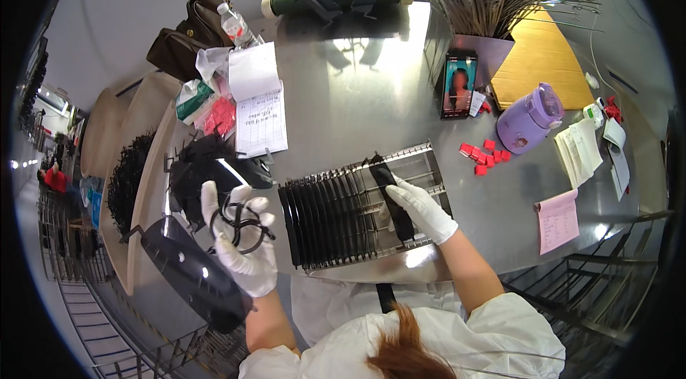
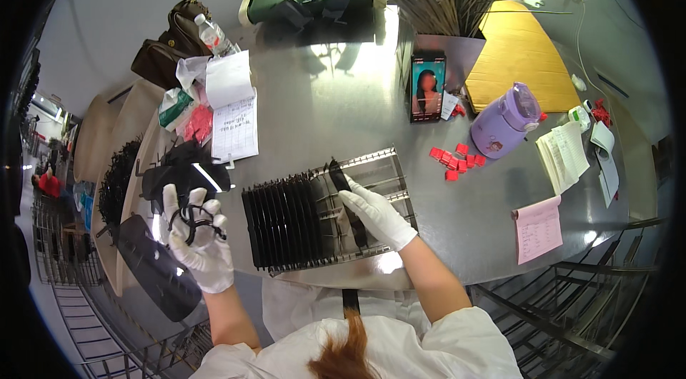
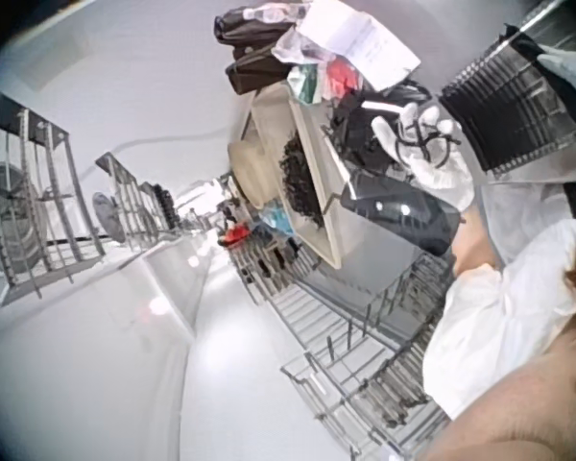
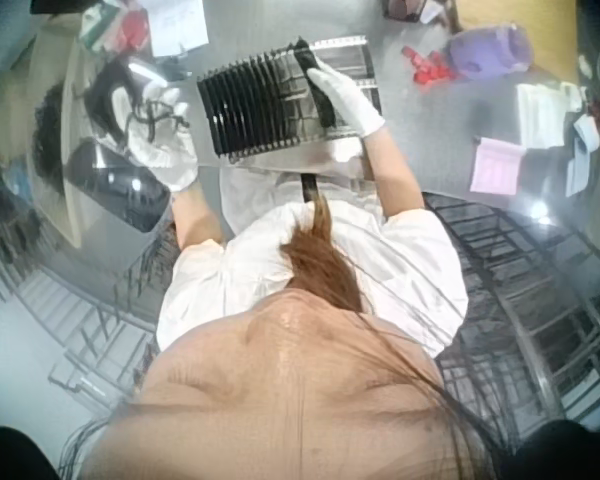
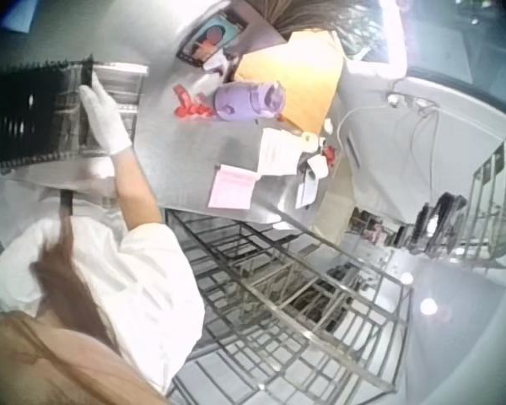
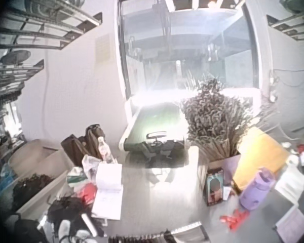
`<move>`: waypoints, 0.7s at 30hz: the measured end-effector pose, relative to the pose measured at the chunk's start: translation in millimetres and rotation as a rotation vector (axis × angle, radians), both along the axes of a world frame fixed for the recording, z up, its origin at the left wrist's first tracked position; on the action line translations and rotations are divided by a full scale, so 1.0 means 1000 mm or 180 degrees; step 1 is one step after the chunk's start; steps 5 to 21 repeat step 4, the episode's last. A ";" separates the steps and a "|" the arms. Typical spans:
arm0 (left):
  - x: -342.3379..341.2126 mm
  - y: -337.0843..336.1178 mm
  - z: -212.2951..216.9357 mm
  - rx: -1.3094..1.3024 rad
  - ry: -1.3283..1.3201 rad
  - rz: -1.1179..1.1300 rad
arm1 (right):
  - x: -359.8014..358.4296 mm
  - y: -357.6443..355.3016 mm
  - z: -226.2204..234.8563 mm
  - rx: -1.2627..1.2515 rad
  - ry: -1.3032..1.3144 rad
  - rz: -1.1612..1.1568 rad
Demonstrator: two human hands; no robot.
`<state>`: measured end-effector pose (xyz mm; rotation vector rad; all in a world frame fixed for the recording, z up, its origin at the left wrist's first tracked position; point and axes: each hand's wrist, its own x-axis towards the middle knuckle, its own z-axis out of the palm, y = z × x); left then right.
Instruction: The person repeatedly picks up small black pouches and eyeglasses from a cluttered table, places them into a metal rack, and occasionally moves the rack or other items on the table. The person wears white gloves and handles each item one at a time.
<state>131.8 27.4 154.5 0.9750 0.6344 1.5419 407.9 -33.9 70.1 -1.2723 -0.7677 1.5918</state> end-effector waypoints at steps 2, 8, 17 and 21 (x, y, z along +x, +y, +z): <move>0.005 0.000 -0.005 -0.0069 0.0254 0.0179 | -0.004 -0.001 -0.010 0.0121 -0.0069 -0.0002; 0.003 0.002 -0.006 -0.0150 0.0250 0.0124 | -0.008 -0.002 -0.019 0.0160 -0.0108 0.0056; 0.003 0.002 -0.006 -0.0150 0.0250 0.0124 | -0.008 -0.002 -0.019 0.0160 -0.0108 0.0056; 0.003 0.002 -0.006 -0.0150 0.0250 0.0124 | -0.008 -0.002 -0.019 0.0160 -0.0108 0.0056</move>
